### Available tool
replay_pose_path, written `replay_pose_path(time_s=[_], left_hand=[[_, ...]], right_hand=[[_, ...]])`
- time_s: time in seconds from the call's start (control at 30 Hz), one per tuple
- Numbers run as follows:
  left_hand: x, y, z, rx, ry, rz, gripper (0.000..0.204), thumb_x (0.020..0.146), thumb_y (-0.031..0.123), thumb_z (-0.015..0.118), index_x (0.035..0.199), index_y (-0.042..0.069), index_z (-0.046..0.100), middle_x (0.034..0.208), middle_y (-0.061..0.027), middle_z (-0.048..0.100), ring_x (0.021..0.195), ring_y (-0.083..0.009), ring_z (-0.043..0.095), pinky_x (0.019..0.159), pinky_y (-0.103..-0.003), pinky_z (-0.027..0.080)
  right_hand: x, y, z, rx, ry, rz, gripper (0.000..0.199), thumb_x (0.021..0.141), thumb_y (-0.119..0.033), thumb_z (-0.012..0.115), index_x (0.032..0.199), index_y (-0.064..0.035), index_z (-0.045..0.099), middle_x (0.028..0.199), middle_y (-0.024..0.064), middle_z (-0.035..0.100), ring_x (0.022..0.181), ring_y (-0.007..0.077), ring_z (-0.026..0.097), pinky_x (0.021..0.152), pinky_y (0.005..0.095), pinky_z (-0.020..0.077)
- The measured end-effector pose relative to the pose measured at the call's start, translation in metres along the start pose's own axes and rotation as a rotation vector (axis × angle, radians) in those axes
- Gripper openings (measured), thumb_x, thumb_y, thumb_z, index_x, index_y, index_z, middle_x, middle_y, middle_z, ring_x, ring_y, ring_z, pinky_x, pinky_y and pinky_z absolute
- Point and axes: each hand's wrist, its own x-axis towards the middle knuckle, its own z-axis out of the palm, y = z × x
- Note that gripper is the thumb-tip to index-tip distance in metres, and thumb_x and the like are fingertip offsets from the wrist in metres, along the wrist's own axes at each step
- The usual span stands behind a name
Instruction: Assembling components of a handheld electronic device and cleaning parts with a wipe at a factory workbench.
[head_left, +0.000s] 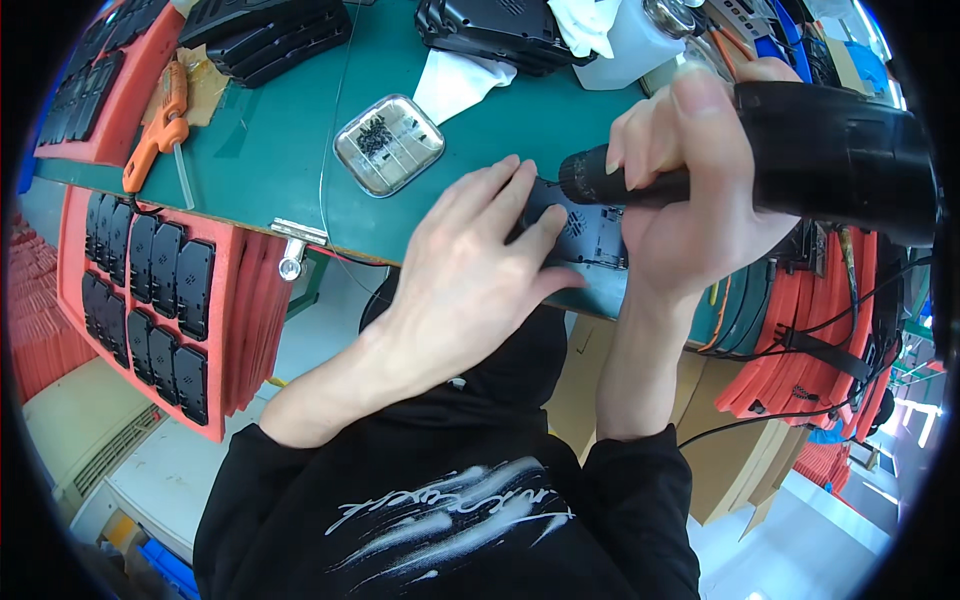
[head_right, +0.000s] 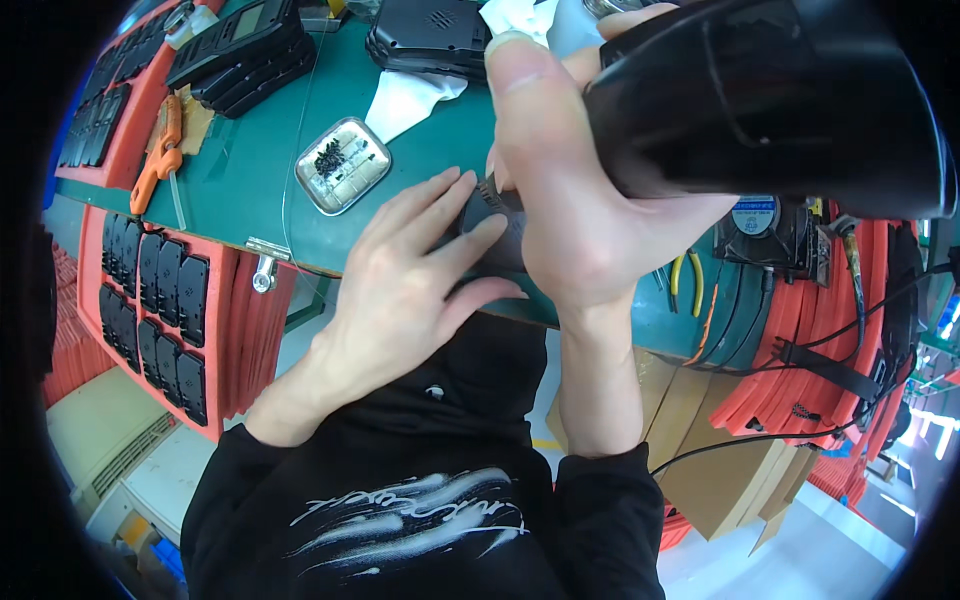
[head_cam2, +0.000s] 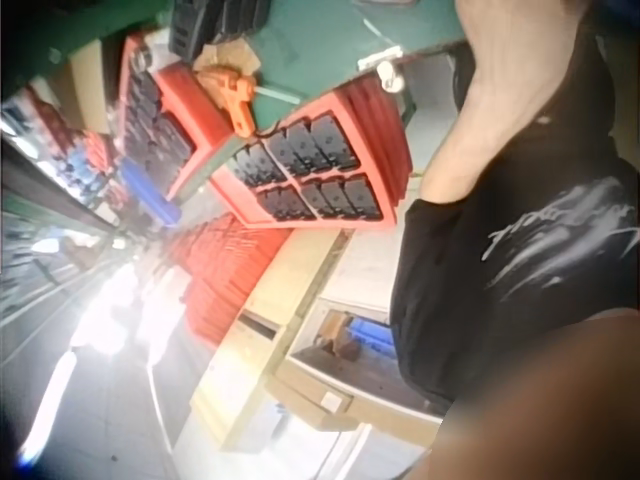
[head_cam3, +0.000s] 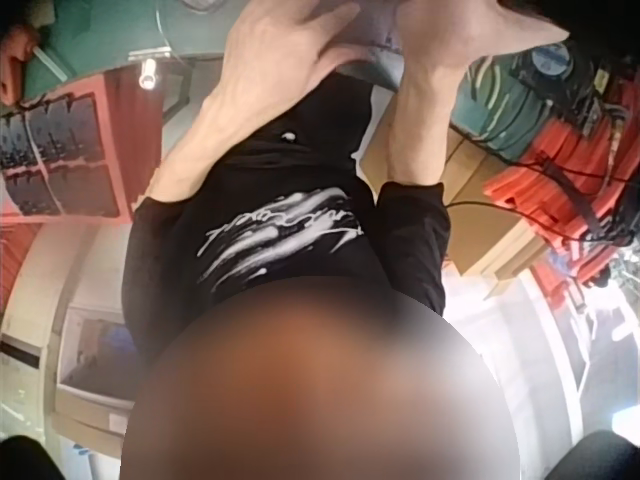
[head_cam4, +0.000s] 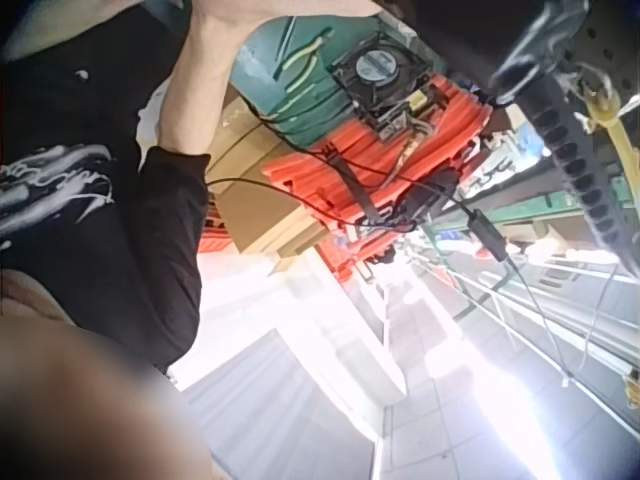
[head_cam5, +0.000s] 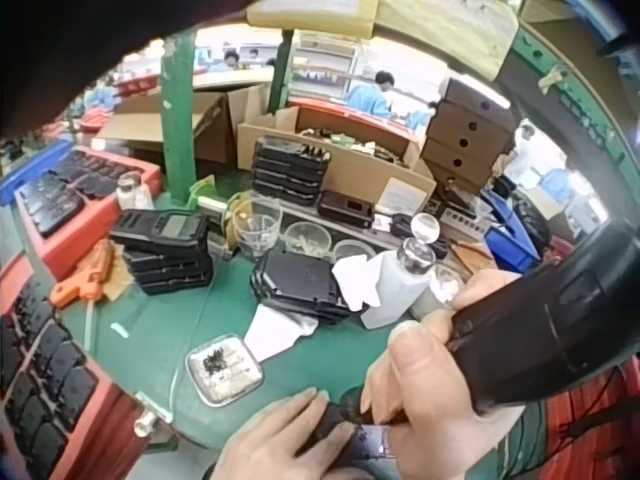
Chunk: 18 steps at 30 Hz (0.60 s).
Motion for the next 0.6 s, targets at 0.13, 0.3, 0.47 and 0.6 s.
replay_pose_path(time_s=[0.13,0.3,0.47,0.6], left_hand=[[0.001,-0.018,-0.007,-0.097,0.099,-0.09,0.026,0.07,0.007,0.082,0.092,-0.001,0.071,0.11,-0.018,0.069,0.109,-0.0337,0.064,0.091,-0.041,0.052],[0.008,-0.022,-0.007,-0.209,0.149,-0.13,0.018,0.069,-0.002,0.081,0.083,-0.001,0.07,0.105,-0.0125,0.072,0.105,-0.0301,0.066,0.088,-0.038,0.053],[0.008,-0.025,-0.004,-0.265,0.175,-0.093,0.018,0.069,-0.002,0.081,0.083,0.0,0.07,0.107,-0.0112,0.072,0.105,-0.0283,0.066,0.089,-0.037,0.052],[0.007,-0.033,-0.015,-0.112,0.16,-0.066,0.018,0.068,-0.003,0.081,0.082,0.0,0.071,0.108,-0.0098,0.072,0.108,-0.0279,0.065,0.09,-0.038,0.052]], right_hand=[[0.002,0.004,-0.008,0.205,0.023,-0.027,0.021,0.092,-0.005,0.053,0.112,0.0004,0.051,0.06,0.0043,0.044,0.044,0.0118,0.041,0.048,0.0292,0.0401],[0.004,-0.008,-0.027,0.477,-0.17,-0.046,0.028,0.097,-0.016,0.045,0.12,-0.0008,0.052,0.069,0.0017,0.046,0.052,0.011,0.042,0.054,0.0298,0.0399],[0.007,-0.008,-0.034,0.6,-0.34,-0.089,0.034,0.099,-0.022,0.042,0.124,-0.0009,0.052,0.073,-0.0003,0.048,0.056,0.0096,0.044,0.058,0.0293,0.0398],[0.001,-0.009,-0.036,0.577,-0.312,-0.081,0.036,0.1,-0.023,0.041,0.126,-0.0009,0.051,0.074,-0.0002,0.048,0.057,0.0093,0.044,0.057,0.0294,0.0398]])
